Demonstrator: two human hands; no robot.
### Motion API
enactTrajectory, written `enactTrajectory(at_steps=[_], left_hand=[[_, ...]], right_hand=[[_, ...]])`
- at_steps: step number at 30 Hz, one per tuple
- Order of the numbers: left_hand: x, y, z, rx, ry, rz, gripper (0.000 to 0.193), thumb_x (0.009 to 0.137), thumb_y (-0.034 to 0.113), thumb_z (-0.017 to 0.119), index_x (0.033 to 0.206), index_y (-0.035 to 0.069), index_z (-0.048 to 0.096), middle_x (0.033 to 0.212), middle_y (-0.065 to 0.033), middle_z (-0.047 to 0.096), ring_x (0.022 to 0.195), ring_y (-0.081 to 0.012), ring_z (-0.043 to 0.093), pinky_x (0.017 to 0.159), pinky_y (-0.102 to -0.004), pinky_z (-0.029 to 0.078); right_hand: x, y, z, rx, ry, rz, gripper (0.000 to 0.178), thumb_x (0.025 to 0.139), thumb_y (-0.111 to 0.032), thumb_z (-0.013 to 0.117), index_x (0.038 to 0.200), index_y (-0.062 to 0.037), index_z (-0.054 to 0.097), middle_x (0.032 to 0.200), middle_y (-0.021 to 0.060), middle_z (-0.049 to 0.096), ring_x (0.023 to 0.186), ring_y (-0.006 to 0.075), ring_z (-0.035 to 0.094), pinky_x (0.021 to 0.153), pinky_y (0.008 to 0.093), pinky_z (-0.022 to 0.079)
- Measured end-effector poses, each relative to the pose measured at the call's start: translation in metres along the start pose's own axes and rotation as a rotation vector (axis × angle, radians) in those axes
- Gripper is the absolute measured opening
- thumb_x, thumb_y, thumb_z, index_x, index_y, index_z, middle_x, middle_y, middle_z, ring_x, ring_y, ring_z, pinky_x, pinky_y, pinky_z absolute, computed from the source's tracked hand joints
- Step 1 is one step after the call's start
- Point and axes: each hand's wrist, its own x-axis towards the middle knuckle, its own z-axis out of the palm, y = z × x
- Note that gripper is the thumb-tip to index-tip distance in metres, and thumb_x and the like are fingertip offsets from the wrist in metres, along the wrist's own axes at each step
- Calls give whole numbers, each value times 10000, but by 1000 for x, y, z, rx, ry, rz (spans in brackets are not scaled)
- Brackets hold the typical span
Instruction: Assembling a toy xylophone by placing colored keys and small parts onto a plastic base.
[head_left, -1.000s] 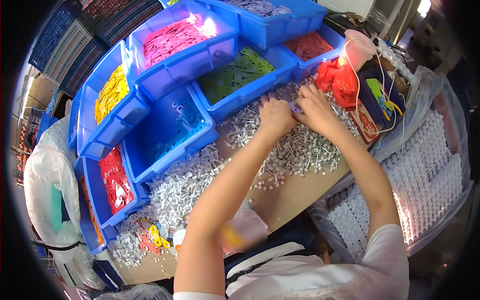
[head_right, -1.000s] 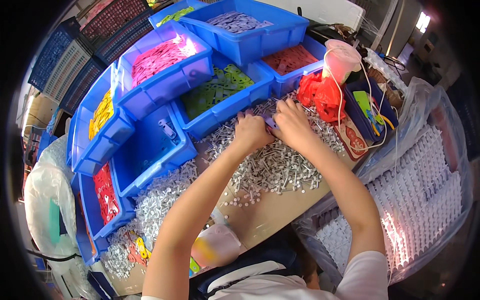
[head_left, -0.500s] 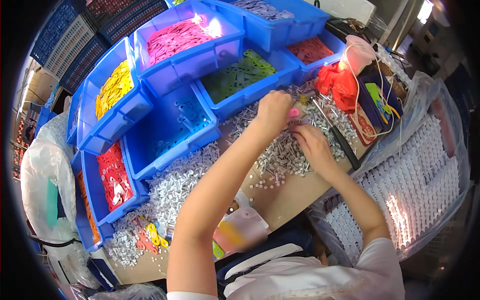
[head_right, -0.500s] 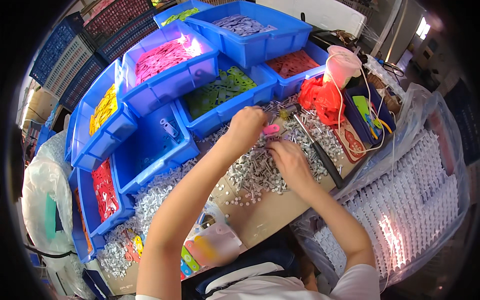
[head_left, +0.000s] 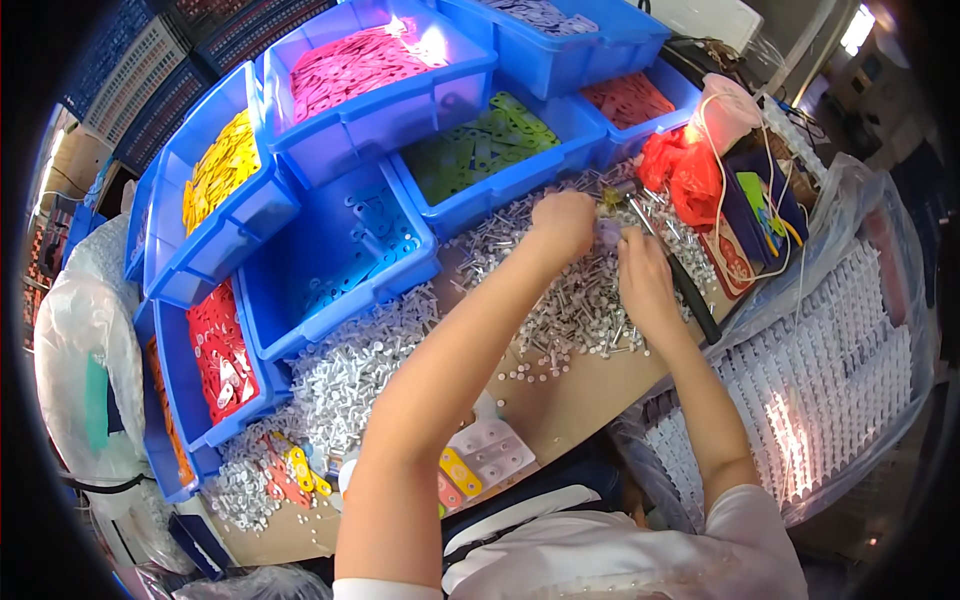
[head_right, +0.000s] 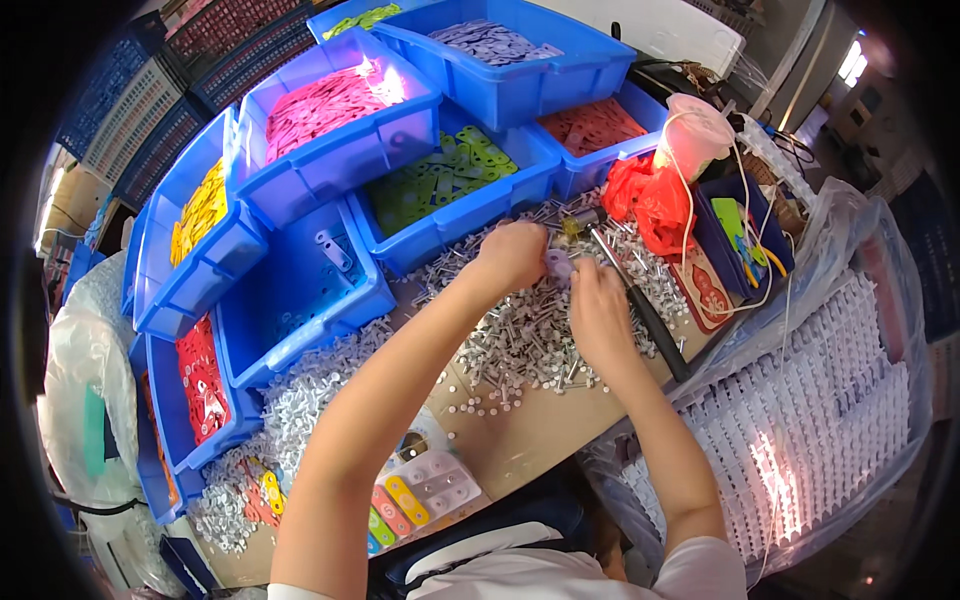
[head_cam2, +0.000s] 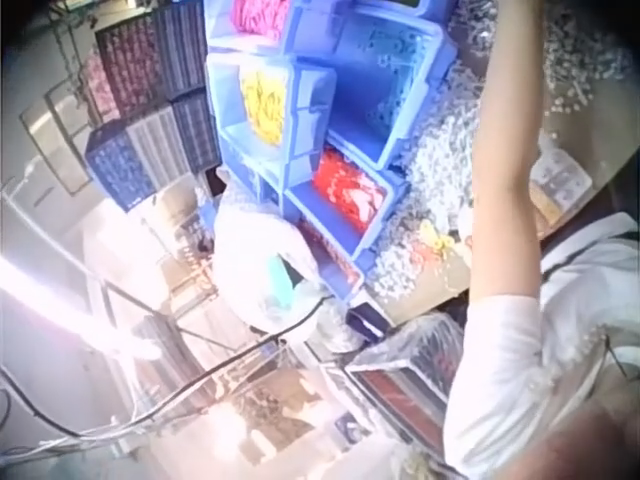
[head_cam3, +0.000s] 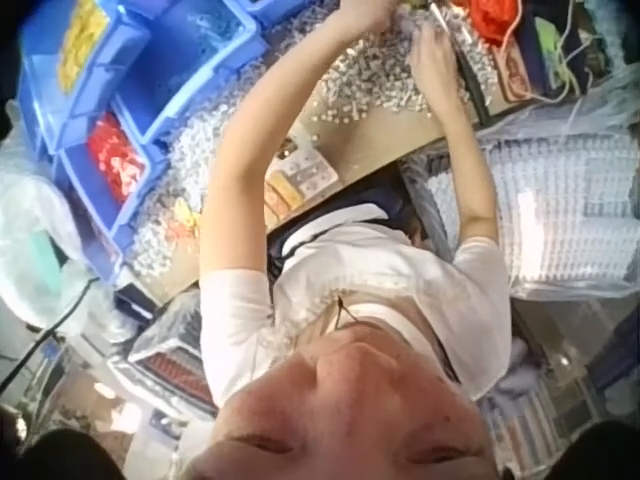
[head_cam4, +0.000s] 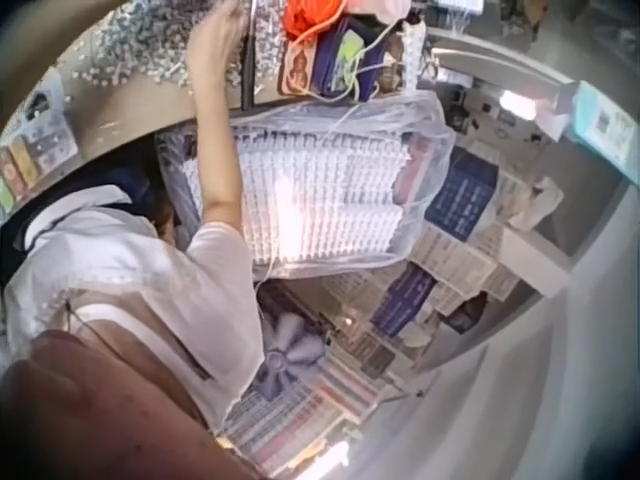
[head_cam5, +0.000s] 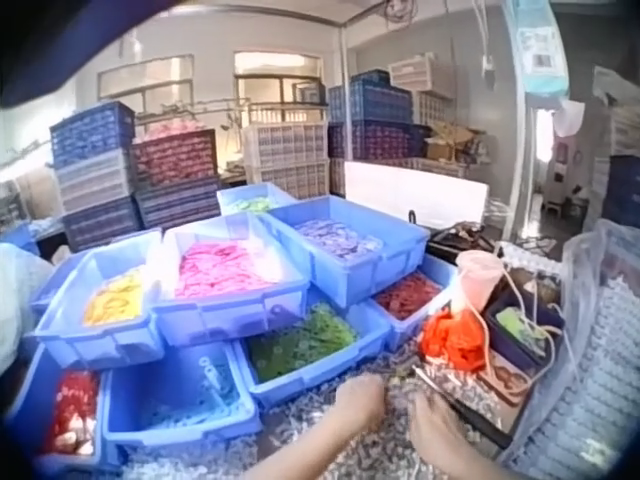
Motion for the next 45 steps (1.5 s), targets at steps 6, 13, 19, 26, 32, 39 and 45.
enactTrajectory(at_steps=[6,13,19,26,32,39,45], left_hand=[[-58,-29,-37,-823,247,-8,266,893,175,681,1037,-45,635,862,-128,697,761,-195,668,689,-326,520],[-192,-39,-49,-1323,198,-175,299,938,91,632,1213,-7,566,943,-70,692,833,-104,648,745,-255,523],[-284,-24,-58,-1162,302,-301,168,943,105,622,1080,10,642,944,-104,700,864,-143,660,765,-267,522],[-359,0,-30,-59,682,136,378,714,19,686,1092,-9,694,1056,-132,676,888,-268,672,735,-334,556],[-362,22,19,81,673,104,308,749,20,670,1050,-44,690,1094,-166,671,931,-248,688,764,-298,576],[-361,31,22,7,591,88,304,739,27,685,1035,-40,694,1102,-162,673,937,-235,679,760,-292,571],[-358,32,31,-11,655,97,277,717,-5,678,991,-6,718,1077,-140,683,929,-220,674,721,-258,556]], right_hand=[[-5,20,-3,633,-160,315,224,1012,-157,437,1115,19,528,974,238,603,949,411,578,851,437,450],[-25,-40,-25,383,66,48,189,999,-116,488,1085,31,570,1016,162,611,818,280,615,749,353,481],[-60,-115,-56,1326,-516,470,144,972,-35,528,1085,6,608,947,53,608,719,79,591,633,211,486],[-91,-122,-63,1103,-573,296,193,952,-30,577,1138,12,605,989,51,638,824,92,612,711,222,500],[-95,-133,-83,812,-626,60,209,841,42,651,1043,-4,681,962,72,647,838,140,610,756,247,492],[-96,-132,-85,698,-528,138,280,819,64,662,1092,4,663,943,83,649,847,145,606,778,259,489],[-52,-106,-94,725,-641,-20,218,806,50,678,1019,6,666,898,76,645,857,151,597,802,261,464]])
